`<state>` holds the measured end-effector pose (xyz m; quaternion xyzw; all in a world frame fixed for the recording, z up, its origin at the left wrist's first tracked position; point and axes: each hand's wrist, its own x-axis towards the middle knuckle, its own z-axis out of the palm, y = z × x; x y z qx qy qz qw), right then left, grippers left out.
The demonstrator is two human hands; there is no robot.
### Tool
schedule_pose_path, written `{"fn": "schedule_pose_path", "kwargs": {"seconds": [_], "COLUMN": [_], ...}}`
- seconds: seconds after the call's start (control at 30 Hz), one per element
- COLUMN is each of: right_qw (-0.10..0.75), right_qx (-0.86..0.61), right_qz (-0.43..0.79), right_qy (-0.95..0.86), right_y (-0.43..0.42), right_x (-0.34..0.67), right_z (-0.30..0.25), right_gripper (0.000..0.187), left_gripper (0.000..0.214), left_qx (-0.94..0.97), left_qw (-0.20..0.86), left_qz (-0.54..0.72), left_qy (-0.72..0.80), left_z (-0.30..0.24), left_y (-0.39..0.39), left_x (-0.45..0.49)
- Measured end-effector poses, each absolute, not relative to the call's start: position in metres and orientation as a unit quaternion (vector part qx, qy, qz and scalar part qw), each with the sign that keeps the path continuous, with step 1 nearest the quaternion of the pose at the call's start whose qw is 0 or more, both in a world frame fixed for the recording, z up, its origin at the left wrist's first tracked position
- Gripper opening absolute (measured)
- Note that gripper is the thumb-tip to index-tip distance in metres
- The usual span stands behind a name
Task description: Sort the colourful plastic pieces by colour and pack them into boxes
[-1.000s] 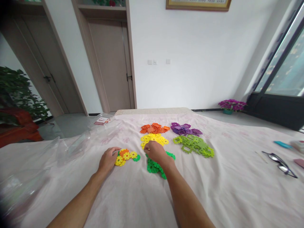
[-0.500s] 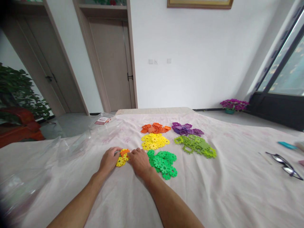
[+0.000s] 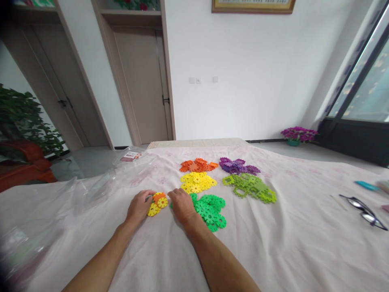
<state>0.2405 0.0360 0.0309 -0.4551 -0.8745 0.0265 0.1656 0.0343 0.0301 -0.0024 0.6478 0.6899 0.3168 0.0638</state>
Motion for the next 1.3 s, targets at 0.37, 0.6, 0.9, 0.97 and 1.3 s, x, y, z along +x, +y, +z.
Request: {"fn": "schedule_pose_path", "kwargs": {"seconds": [0.37,0.6,0.9,0.97,1.3], "right_qw": [0.314,0.297,0.1,0.101,0.109], "right_qx": [-0.584,-0.562,-0.46,-0.476,-0.462], "right_qz": [0.103,0.119,0.091,0.086,0.129], "right_qy": [-0.741,-0.763,-0.878,-0.87,-0.871], "right_y": [0.063,0.064,0.04,0.037,0.03], "right_x": [0.27,0.279,0.259,0.257,0.262], "right_z": [0.035,0.042,0.045,0.046,0.056], "right_gripper": [0.036,0.032,0.027,0.027,0.026], "left_gripper": [0.026,0.026,0.027,0.027,0.027], "left_qx": [0.652,0.654,0.654,0.654,0.655], "left_qw": [0.064,0.06,0.055,0.057,0.055], "left_qz": [0.323,0.324,0.318,0.319,0.319], "left_qy": [0.683,0.681,0.684,0.684,0.683], "left_z": [-0.002,-0.005,0.0,0.0,0.0], "left_y": [0.03,0.031,0.028,0.028,0.028], "left_x": [0.033,0.033,0.036,0.036,0.035]}}
